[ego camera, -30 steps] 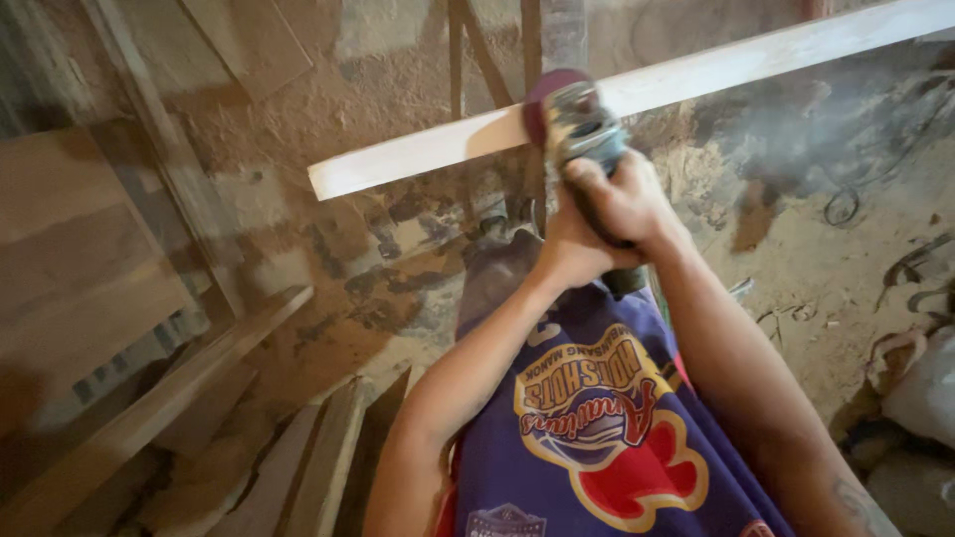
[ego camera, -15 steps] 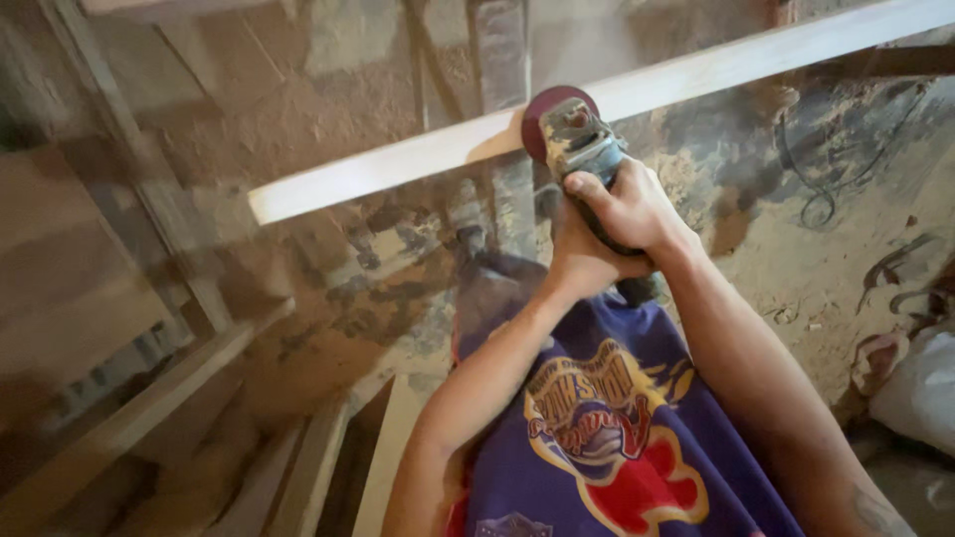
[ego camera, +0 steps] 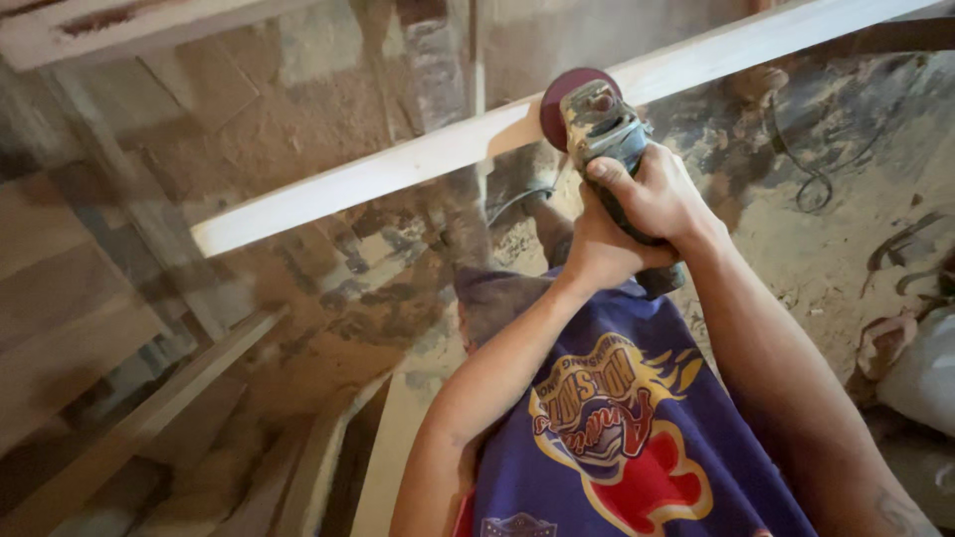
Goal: The person sands wooden planks using a power sander, moving the tool along the length of the wood and flipping the boards over by hand.
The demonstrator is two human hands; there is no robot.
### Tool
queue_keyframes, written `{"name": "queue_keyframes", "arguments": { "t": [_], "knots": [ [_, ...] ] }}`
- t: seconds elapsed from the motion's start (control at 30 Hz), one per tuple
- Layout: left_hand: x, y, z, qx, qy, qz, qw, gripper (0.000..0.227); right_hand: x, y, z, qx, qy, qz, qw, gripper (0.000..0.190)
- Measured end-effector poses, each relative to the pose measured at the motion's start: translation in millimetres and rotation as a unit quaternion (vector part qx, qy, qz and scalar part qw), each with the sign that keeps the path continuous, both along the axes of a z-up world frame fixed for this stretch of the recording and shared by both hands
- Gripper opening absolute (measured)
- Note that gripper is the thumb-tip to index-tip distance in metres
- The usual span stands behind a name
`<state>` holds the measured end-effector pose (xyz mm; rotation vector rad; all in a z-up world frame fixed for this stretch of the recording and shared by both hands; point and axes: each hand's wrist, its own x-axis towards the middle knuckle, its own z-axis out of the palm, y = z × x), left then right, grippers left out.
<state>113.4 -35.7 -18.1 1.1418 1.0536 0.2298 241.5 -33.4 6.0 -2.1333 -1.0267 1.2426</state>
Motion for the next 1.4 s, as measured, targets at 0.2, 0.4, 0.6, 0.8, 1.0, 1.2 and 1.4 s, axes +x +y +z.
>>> {"name": "queue_keyframes", "arguments": {
  "t": [0.2, 0.4, 0.6, 0.8, 1.0, 1.2, 1.4],
  "knots": [
    [34.9, -11.4, -3.6, -0.024, 0.057, -0.047, 0.997, 0.115, 34.0, -18.4, -6.0, 0.044, -0.003, -0.009, 0.999, 0.042],
    [70.4, -22.3, -7.7, -0.022, 0.027, -0.051, 0.998, 0.121, 71.1, -38.9, -13.5, -0.002, -0.015, -0.033, 0.999, 0.04],
    [104.9, -31.2, -12.6, -0.023, -0.005, -0.055, 0.998, 0.125, 106.5, -56.2, -16.3, 0.017, 0.028, -0.069, 0.997, 0.037],
    [136.6, -30.6, -17.1, 0.059, 0.015, -0.134, 0.989, 0.126, 133.5, -71.0, -22.4, -0.041, 0.047, -0.147, 0.987, 0.032],
    [158.8, -15.4, -26.1, -0.024, 0.019, -0.215, 0.976, 0.132, 150.2, -83.6, -39.9, 0.028, 0.056, -0.265, 0.962, 0.031],
    [121.7, -10.2, -29.5, 0.017, 0.005, -0.215, 0.976, 0.122, 112.7, -73.0, -55.2, 0.07, 0.106, -0.233, 0.964, 0.03],
    [31.2, -10.8, -18.6, 0.023, 0.017, -0.109, 0.994, 0.099, 36.3, -33.5, -34.2, 0.029, 0.029, -0.055, 0.998, 0.043]
  ]
}}
